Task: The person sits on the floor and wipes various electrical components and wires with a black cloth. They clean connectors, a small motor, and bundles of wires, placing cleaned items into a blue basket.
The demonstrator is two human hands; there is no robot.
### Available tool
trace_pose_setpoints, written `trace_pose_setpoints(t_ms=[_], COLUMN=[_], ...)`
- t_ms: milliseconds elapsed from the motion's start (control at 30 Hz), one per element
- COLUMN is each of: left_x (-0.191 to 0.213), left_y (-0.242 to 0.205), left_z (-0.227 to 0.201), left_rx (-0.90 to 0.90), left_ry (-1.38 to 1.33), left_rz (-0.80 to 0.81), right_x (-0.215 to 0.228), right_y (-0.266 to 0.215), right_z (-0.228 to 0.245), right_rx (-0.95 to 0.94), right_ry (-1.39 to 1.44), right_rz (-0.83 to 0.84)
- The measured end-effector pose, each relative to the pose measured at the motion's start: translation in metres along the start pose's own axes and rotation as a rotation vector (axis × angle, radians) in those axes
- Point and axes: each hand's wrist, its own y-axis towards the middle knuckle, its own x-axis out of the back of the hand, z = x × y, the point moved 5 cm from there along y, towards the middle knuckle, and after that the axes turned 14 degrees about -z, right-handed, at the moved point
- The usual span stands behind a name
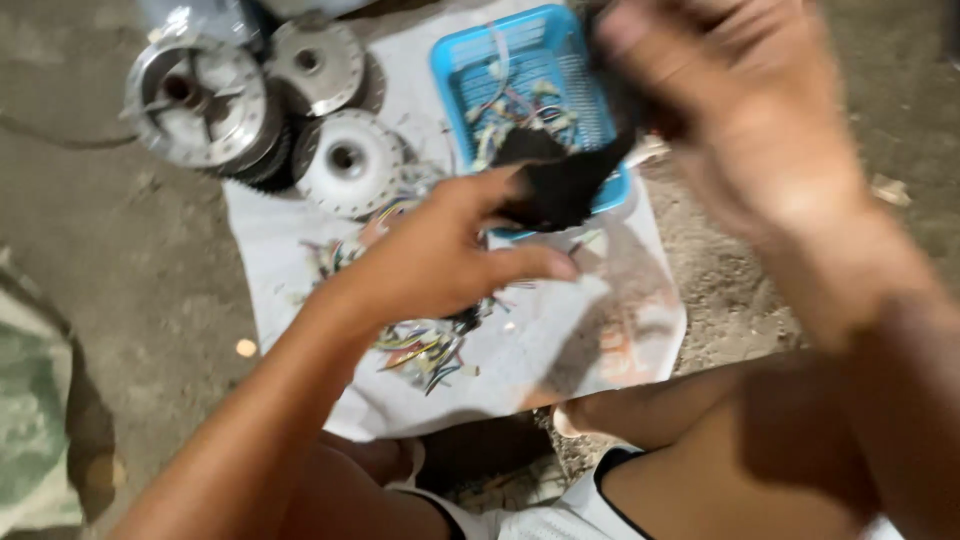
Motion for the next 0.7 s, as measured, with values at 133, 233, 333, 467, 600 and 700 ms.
trace_pose_setpoints(t_ms=[133, 233, 333, 467, 600, 700], left_x=[0.016, 0.043, 0.064, 0.083, 0.093, 0.100], left_y=[-0.029, -0.045, -0.058, -0.075, -0.085, -0.078], left_z=[0.003, -0.001, -0.002, 0.001, 0.010, 0.016], left_rx=[-0.095, -0.038, 0.029, 0.012, 0.082, 0.136], left_ry=[0.363, 0.366, -0.088, -0.401, -0.637, -0.573], left_rz=[-0.020, -0.200, -0.331, -0.417, -0.451, -0.451], right_x=[0.014, -0.011, -0.051, -0.114, -0.140, -0.143], right_y=[-0.008, -0.005, -0.021, -0.043, -0.060, -0.054], right_z=[0.001, -0.008, 0.006, -0.016, -0.020, -0.022], right_rx=[-0.057, -0.070, 0.342, 0.257, 0.381, 0.586], right_ry=[-0.315, -0.023, -0.613, -0.485, -0.553, -0.721], right_rz=[-0.269, -0.063, 0.026, 0.492, 0.422, 0.349])
